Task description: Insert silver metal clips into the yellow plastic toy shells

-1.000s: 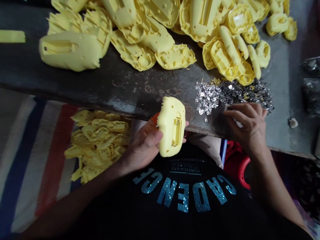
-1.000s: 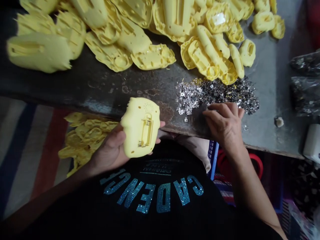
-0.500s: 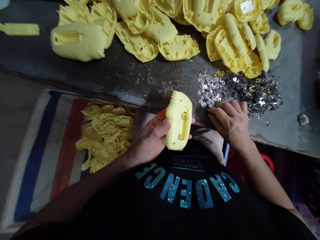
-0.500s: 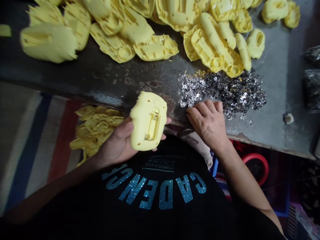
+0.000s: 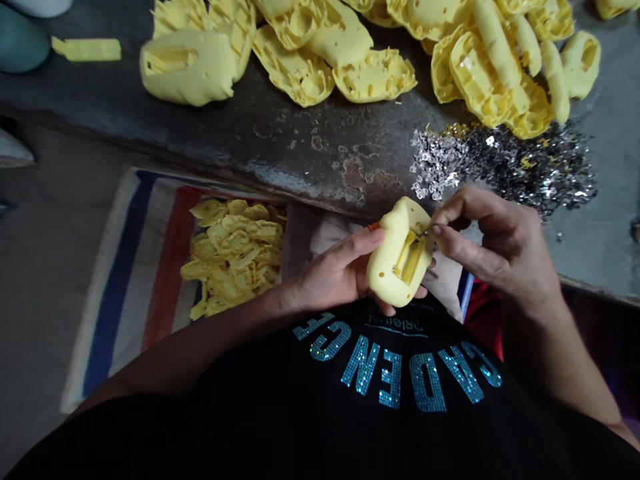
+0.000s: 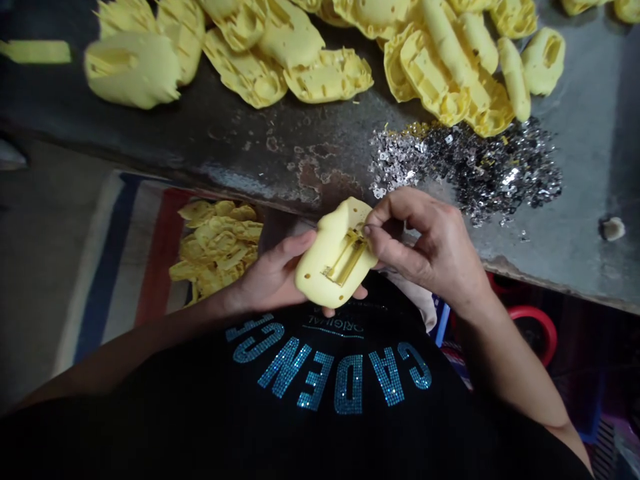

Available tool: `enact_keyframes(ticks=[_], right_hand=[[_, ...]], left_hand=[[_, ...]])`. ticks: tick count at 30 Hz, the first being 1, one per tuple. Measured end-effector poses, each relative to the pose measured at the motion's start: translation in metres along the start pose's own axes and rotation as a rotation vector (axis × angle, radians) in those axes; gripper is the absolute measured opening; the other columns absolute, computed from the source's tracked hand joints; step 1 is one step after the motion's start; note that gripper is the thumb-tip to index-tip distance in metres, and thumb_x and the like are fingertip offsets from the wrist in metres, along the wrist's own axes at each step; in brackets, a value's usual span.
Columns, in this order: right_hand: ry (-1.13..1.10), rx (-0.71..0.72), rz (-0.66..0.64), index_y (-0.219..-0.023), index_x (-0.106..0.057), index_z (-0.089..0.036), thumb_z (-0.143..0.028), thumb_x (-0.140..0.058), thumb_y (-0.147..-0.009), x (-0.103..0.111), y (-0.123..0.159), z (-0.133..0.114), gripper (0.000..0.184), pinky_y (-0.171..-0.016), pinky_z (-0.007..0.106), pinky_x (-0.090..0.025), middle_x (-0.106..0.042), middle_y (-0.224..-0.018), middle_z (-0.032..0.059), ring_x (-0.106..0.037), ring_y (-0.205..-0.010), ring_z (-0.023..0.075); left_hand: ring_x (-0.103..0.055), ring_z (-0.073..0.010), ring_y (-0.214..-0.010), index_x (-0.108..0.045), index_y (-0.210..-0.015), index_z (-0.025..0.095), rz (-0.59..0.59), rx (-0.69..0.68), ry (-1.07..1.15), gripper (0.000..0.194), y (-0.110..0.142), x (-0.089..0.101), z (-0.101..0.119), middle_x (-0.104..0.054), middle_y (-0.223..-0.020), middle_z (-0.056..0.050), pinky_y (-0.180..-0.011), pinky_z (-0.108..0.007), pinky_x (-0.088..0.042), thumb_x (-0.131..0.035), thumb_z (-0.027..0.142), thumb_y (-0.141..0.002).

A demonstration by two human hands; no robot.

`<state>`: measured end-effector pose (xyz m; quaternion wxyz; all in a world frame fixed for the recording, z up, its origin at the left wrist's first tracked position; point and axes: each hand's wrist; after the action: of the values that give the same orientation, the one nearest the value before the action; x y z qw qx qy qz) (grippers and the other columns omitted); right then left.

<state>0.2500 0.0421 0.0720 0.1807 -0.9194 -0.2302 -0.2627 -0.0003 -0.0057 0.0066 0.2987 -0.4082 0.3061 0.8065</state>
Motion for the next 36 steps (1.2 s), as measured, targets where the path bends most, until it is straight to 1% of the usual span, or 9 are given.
enact_keyframes(ticks=[5, 10, 13, 18, 24, 27, 31, 33, 36], right_hand=[[0.110, 0.021, -0.016, -0.093, -0.073, -0.027, -0.032, -0.075, -0.109, 0.002, -0.001, -0.003, 0.017, -0.075, 0.036, -0.054, -0.079, -0.091, 0.0013, -0.071, -0.080, 0.0195], [0.152, 0.002, -0.011, -0.093, -0.073, -0.027, -0.034, -0.076, -0.107, 0.002, 0.002, -0.011, 0.016, -0.078, 0.038, -0.053, -0.078, -0.092, 0.0023, -0.072, -0.082, 0.0218], [0.237, -0.006, 0.004, -0.093, -0.073, -0.027, -0.033, -0.073, -0.108, 0.001, 0.004, -0.017, 0.016, -0.079, 0.040, -0.051, -0.078, -0.092, 0.0036, -0.072, -0.083, 0.0238], [0.402, 0.035, 0.074, -0.092, -0.074, -0.026, -0.031, -0.071, -0.108, -0.007, 0.008, -0.020, 0.017, -0.081, 0.043, -0.046, -0.078, -0.087, 0.0038, -0.072, -0.079, 0.0241], [0.413, 0.052, 0.161, -0.096, -0.079, -0.026, -0.029, -0.075, -0.112, -0.017, 0.015, -0.018, 0.017, -0.077, 0.042, -0.042, -0.079, -0.083, 0.0011, -0.070, -0.073, 0.0209], [0.364, 0.042, 0.198, -0.102, -0.082, -0.028, -0.031, -0.076, -0.114, -0.015, 0.021, -0.017, 0.014, -0.076, 0.041, -0.045, -0.081, -0.086, 0.0012, -0.074, -0.078, 0.0219], [0.346, 0.047, 0.217, -0.108, -0.084, -0.031, -0.032, -0.079, -0.112, -0.011, 0.028, -0.015, 0.007, -0.080, 0.044, -0.054, -0.083, -0.092, 0.0016, -0.079, -0.086, 0.0249], [0.328, 0.032, 0.204, -0.114, -0.086, -0.033, -0.033, -0.080, -0.111, -0.008, 0.027, -0.011, 0.006, -0.088, 0.048, -0.061, -0.086, -0.106, 0.0043, -0.082, -0.100, 0.0292], [0.217, 0.034, 0.136, -0.131, -0.084, -0.032, -0.035, -0.085, -0.108, -0.004, 0.018, -0.002, 0.024, -0.105, 0.055, -0.066, -0.085, -0.131, 0.0097, -0.080, -0.125, 0.0340]], left_hand=[[-0.093, -0.0402, -0.105, -0.056, -0.175, 0.024, -0.019, -0.013, -0.044, 0.098, 0.000, -0.001, -0.006, -0.086, -0.141, -0.020, -0.061, -0.034, -0.074, -0.085, 0.078, -0.099], [-0.093, -0.0375, -0.107, -0.049, -0.178, 0.027, -0.027, -0.038, -0.076, 0.097, 0.001, -0.001, -0.009, -0.084, -0.146, -0.020, -0.064, -0.031, -0.073, -0.083, 0.076, -0.103], [-0.093, -0.0366, -0.105, -0.053, -0.173, 0.028, 0.003, -0.038, -0.087, 0.096, 0.001, -0.003, -0.009, -0.086, -0.137, -0.015, -0.063, -0.030, -0.073, -0.088, 0.077, -0.099], [-0.093, -0.0333, -0.102, -0.066, -0.150, 0.028, 0.078, -0.095, -0.090, 0.072, 0.001, -0.006, -0.010, -0.087, -0.123, -0.007, -0.062, -0.030, -0.074, -0.096, 0.065, -0.097], [-0.092, -0.0346, -0.104, -0.070, -0.149, 0.025, 0.082, -0.099, -0.060, 0.073, 0.001, -0.006, -0.011, -0.087, -0.127, -0.011, -0.066, -0.034, -0.076, -0.096, 0.067, -0.095], [-0.092, -0.0384, -0.108, -0.068, -0.160, 0.025, 0.052, -0.077, -0.016, 0.079, 0.000, -0.005, -0.011, -0.087, -0.135, -0.015, -0.067, -0.036, -0.077, -0.093, 0.068, -0.098], [-0.092, -0.0403, -0.110, -0.064, -0.168, 0.026, 0.012, -0.048, 0.027, 0.088, 0.000, -0.006, -0.010, -0.086, -0.141, -0.017, -0.061, -0.031, -0.073, -0.089, 0.073, -0.098], [-0.092, -0.0403, -0.109, -0.063, -0.170, 0.027, 0.005, -0.044, 0.025, 0.091, 0.000, -0.006, -0.010, -0.086, -0.141, -0.017, -0.059, -0.029, -0.072, -0.089, 0.075, -0.097], [-0.093, -0.0385, -0.104, -0.060, -0.171, 0.027, 0.025, -0.075, -0.022, 0.094, 0.002, -0.008, -0.011, -0.087, -0.136, -0.017, -0.057, -0.029, -0.071, -0.089, 0.076, -0.097]])
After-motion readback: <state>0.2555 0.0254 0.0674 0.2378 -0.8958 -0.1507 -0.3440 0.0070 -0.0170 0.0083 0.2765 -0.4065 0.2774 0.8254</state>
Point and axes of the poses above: each hand's wrist, its own y-axis away from the middle knuckle, its own x-axis out of the back of the hand, z = x × y
